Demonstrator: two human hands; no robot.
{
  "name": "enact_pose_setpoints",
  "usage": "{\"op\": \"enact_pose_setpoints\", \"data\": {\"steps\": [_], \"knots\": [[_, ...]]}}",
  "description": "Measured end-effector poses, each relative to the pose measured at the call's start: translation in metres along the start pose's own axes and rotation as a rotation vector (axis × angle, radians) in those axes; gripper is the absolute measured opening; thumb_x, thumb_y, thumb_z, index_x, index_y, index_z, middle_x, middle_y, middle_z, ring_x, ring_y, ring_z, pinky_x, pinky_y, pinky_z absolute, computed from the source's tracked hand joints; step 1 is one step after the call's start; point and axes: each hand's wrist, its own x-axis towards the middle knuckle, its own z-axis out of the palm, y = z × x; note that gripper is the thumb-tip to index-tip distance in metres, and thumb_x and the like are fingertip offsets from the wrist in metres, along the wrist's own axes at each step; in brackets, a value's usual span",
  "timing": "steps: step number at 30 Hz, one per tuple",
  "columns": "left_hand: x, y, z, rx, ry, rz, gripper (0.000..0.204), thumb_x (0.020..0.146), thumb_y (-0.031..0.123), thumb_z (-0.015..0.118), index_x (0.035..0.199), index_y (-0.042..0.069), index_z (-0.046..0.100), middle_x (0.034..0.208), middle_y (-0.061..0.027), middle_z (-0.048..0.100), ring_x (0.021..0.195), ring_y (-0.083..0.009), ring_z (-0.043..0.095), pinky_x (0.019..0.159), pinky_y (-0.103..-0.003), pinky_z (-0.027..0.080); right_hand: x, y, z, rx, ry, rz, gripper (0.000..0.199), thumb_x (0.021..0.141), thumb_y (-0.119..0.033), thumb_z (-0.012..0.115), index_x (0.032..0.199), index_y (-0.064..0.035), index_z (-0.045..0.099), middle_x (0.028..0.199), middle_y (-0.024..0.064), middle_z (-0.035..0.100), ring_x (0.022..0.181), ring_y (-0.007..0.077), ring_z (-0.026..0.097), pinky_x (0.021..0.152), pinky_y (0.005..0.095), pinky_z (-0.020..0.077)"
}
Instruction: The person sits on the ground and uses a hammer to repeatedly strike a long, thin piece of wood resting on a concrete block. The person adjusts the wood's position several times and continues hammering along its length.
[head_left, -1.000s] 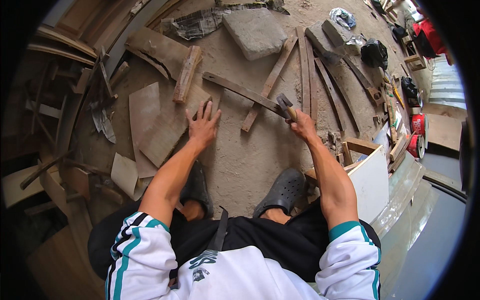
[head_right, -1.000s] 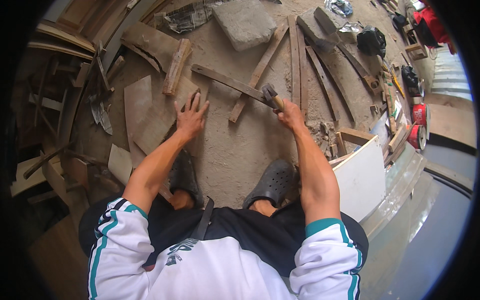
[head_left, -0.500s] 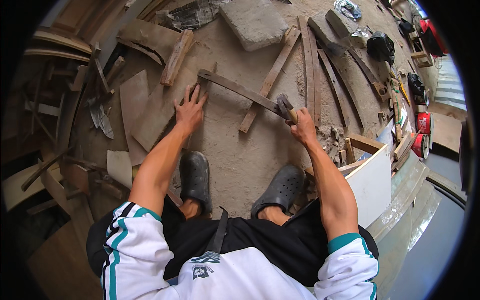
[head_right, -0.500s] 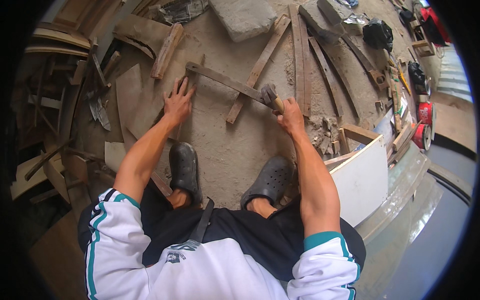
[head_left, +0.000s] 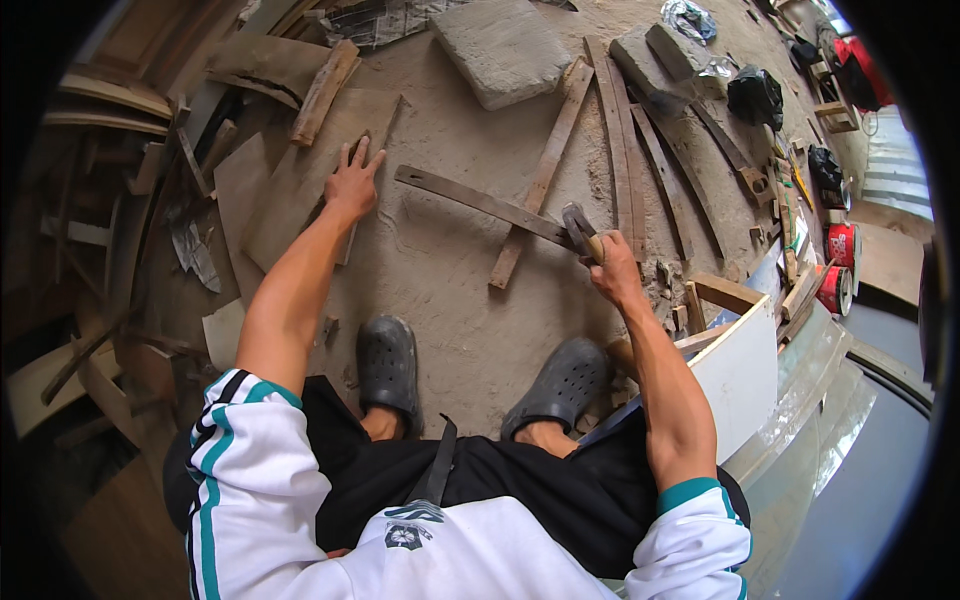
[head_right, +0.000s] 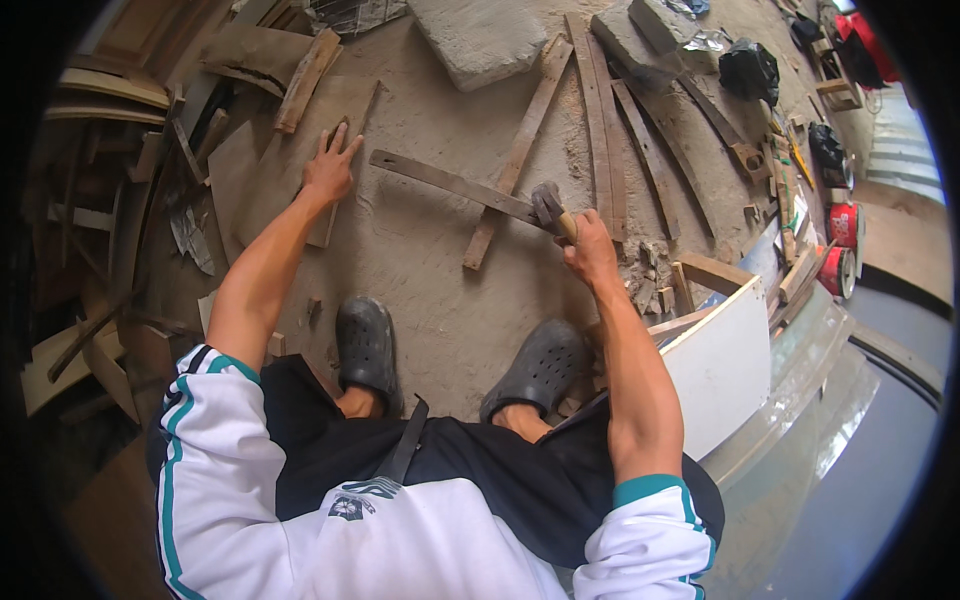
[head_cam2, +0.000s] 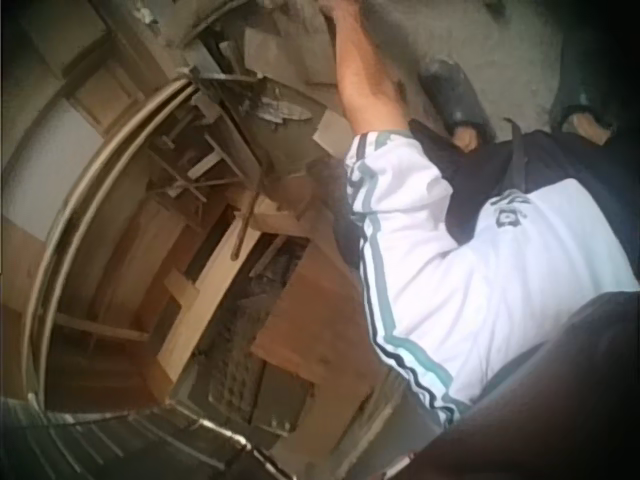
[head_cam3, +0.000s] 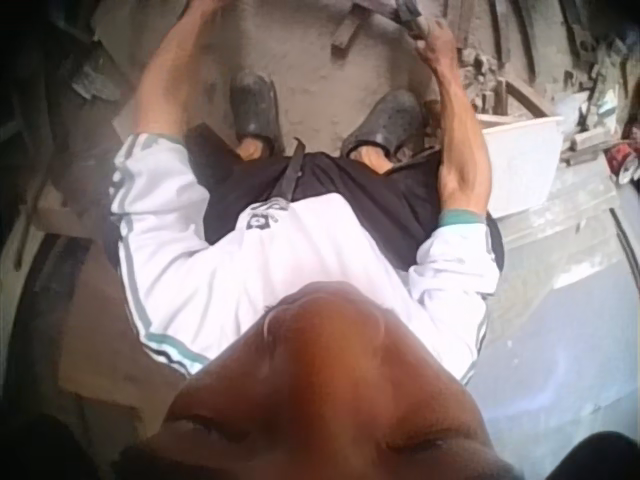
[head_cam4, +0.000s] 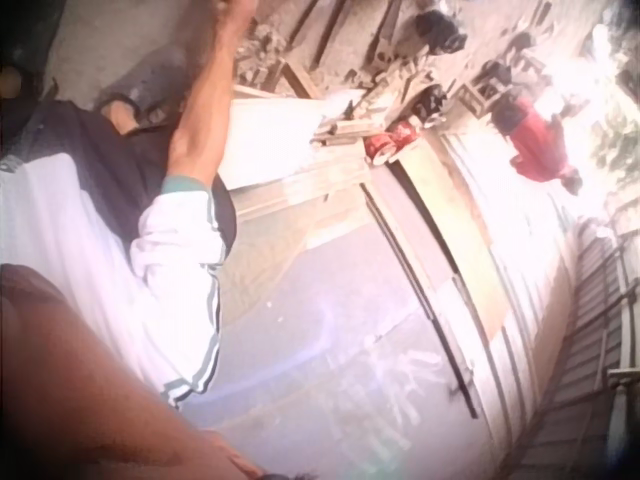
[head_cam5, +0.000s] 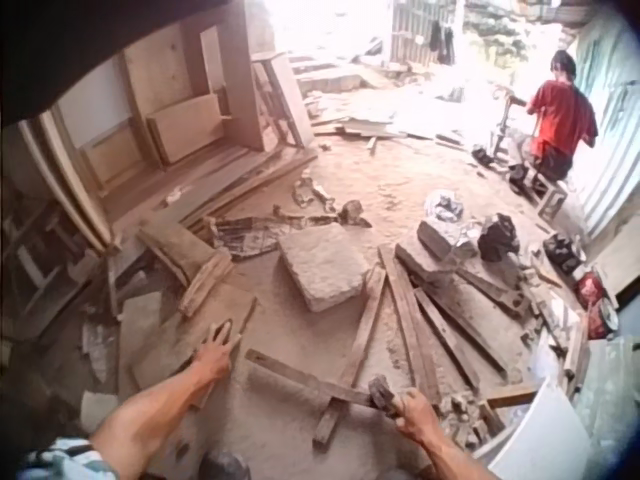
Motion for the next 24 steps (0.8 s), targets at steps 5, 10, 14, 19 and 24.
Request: {"op": "enact_pose_setpoints", "data": {"steps": [5,10,14,19,24], "knots": [[-0.009,0.014,-0.015,-0.194,0.115,-0.058,0.06,0.093,0.019,0.053,0.15,0.022,0.036,0.16,-0.0069,0.025,0.146,-0.0321,0.027,0.109,-0.048,0.04,0.007,-0.021,0.033,0.008,0.06,0.083,0.028,0.075,-0.009,0.074,0.094,0.0021,0.058,0.1,0.0211,0.056,0.092,0.0423,0.057,0.08,0.0469,0.0472],[-0.043,0.049,0.02,-0.581,0.459,-0.17,0.041,0.091,0.029,0.06,0.125,0.006,0.057,0.132,-0.0145,0.055,0.124,-0.0332,0.05,0.1,-0.044,0.045,0.014,-0.039,0.051,-0.039,0.004,0.182,0.032,0.072,-0.015,0.078,0.095,0.0,0.06,0.102,0.0198,0.057,0.097,0.0413,0.058,0.083,0.048,0.0491],[-0.075,0.098,0.03,-0.698,0.331,0.181,0.041,0.089,0.036,0.064,0.117,0.006,0.061,0.116,-0.0128,0.059,0.109,-0.0318,0.057,0.089,-0.044,0.05,0.015,-0.039,0.049,-0.029,0.027,0.048,0.031,0.077,-0.022,0.077,0.088,0.0012,0.06,0.091,0.0194,0.058,0.089,0.0415,0.059,0.078,0.0473,0.0485],[-0.088,0.146,0.036,-0.609,0.391,0.216,0.043,0.086,0.036,0.068,0.115,0.005,0.063,0.112,-0.012,0.059,0.106,-0.0309,0.057,0.089,-0.043,0.048,0.007,-0.069,0.046,0.029,0.253,0.098,0.034,0.085,-0.03,0.074,0.083,0.0001,0.059,0.084,0.0177,0.059,0.079,0.0399,0.059,0.07,0.0468,0.047],[-0.085,0.146,0.05,-0.457,0.506,0.342,0.044,0.086,0.035,0.068,0.116,0.003,0.063,0.107,-0.01,0.056,0.103,-0.0278,0.055,0.086,-0.041,0.045,0.012,-0.077,0.039,0.002,0.423,0.108,0.034,0.088,-0.033,0.072,0.084,-0.0018,0.058,0.081,0.0163,0.059,0.07,0.0363,0.06,0.063,0.0464,0.0463]]}}
